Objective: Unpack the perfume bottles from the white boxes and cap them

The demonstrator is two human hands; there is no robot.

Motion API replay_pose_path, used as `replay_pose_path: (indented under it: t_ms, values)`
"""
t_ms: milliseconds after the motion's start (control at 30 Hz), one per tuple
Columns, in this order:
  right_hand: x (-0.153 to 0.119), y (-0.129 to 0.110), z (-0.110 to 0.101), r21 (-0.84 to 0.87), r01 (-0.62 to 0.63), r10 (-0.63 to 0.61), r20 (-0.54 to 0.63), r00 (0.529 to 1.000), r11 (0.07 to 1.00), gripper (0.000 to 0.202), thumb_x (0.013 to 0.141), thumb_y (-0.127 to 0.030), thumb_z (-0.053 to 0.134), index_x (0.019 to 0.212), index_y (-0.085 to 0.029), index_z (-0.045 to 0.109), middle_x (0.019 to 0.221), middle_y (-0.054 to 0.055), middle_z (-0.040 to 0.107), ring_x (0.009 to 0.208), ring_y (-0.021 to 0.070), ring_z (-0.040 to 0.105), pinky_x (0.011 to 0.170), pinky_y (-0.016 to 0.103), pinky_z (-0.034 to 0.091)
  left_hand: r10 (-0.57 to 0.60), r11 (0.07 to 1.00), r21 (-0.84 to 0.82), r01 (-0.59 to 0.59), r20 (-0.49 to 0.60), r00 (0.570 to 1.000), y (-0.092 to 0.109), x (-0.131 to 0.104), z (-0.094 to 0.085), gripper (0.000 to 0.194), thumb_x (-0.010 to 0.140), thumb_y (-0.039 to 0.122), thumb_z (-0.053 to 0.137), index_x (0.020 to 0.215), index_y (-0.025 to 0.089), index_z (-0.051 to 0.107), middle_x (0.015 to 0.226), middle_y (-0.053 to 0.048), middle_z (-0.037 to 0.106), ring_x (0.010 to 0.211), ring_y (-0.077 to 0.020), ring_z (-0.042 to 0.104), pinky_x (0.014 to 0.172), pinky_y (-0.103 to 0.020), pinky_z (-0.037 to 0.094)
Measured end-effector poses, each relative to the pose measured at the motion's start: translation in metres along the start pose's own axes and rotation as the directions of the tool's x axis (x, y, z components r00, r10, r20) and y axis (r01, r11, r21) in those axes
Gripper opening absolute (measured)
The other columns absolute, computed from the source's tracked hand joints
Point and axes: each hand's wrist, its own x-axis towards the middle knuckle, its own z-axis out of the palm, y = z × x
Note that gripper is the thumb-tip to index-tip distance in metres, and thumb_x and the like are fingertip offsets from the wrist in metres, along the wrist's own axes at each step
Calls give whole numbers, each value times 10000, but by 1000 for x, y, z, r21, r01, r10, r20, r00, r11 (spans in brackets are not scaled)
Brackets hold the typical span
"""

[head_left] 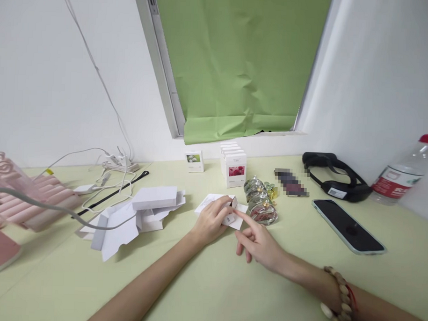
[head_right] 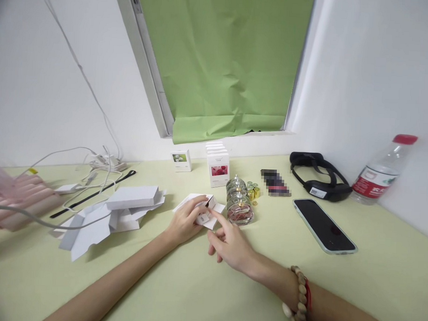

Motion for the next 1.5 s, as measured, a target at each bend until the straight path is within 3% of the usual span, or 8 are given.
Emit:
replay_pose_path:
  t_ms: [200, 400, 567, 833, 1000, 1133, 1267, 1500]
  values:
    - [3, 1, -5, -18, -28, 27, -22, 999, 999, 629, 837, -359, 449, 1397, -223, 196, 611, -34, 622, 385, 73, 499, 380, 177, 383, 80, 997, 5, -80, -35, 996, -1, -1, 0, 112, 769, 73, 459, 766, 184, 468, 985, -103, 593, 900, -163, 567, 676, -260, 498]
    - [7, 1, -8, 29, -104, 106, -67, 992, 994, 715, 838, -397, 436, 1413, -270, 31, 672, -21, 642, 398, 91, 529, 300, 146, 311, 262, 965, 16, -262, -29, 965, 2, 3, -3, 127, 831, 154, 428, 709, 171, 461, 878, -94, 605, 866, -182, 563, 699, -305, 484]
    - [6, 1, -8, 15, -31, 32, -65, 997, 999, 598, 828, -370, 450, 1360, -285, 191, 656, -37, 618, 389, 82, 513, 310, 145, 323, 311, 950, 24, -311, 21, 950, 5, 2, -2, 165, 802, 315, 512, 763, 155, 505, 882, -102, 624, 809, -194, 578, 725, -332, 476]
    - [6, 7, -6, -93, 45, -48, -29, 998, 995, 306, 833, -312, 433, 1122, -212, 446, 583, -45, 593, 411, 75, 495, 430, 191, 415, 336, 942, 12, -337, 44, 941, 6, 2, -3, 111, 768, 273, 547, 772, 168, 513, 944, -89, 636, 871, -188, 580, 764, -318, 458]
    - [6, 7, -7, -185, 50, -57, -34, 998, 981, 204, 850, -341, 413, 883, -183, 538, 548, -32, 592, 394, 63, 475, 418, 172, 375, 273, 961, 23, -275, 73, 959, 6, 4, -5, 209, 776, 372, 535, 835, 172, 515, 930, -93, 627, 871, -199, 577, 758, -326, 452]
    - [5, 7, -7, -209, 20, -21, -1, 1000, 978, 358, 867, -375, 371, 637, -159, 540, 514, -6, 585, 382, 54, 459, 392, 159, 330, 169, 985, -58, -161, 168, 971, 5, 6, -5, 278, 724, 387, 547, 888, 165, 512, 1014, -129, 586, 996, -241, 530, 799, -351, 435]
    - [5, 7, -6, -204, -9, 12, 12, 1000, 979, 336, 841, -372, 421, 637, -156, 578, 478, -12, 569, 359, 52, 440, 369, 150, 304, 89, 991, -116, -60, 267, 960, 3, 8, -7, 466, 666, 464, 540, 1012, 155, 502, 1109, -157, 540, 1121, -282, 456, 854, -388, 403]
    - [7, 6, -5, -172, -99, 99, -8, 995, 980, 477, 819, -509, 412, 697, -133, 678, 397, -13, 510, 276, 52, 382, 297, 155, 270, 50, 995, -101, -13, 382, 923, 2, 5, -8, 695, 634, 627, 510, 1142, 156, 459, 1294, -164, 448, 1247, -328, 347, 963, -433, 315]
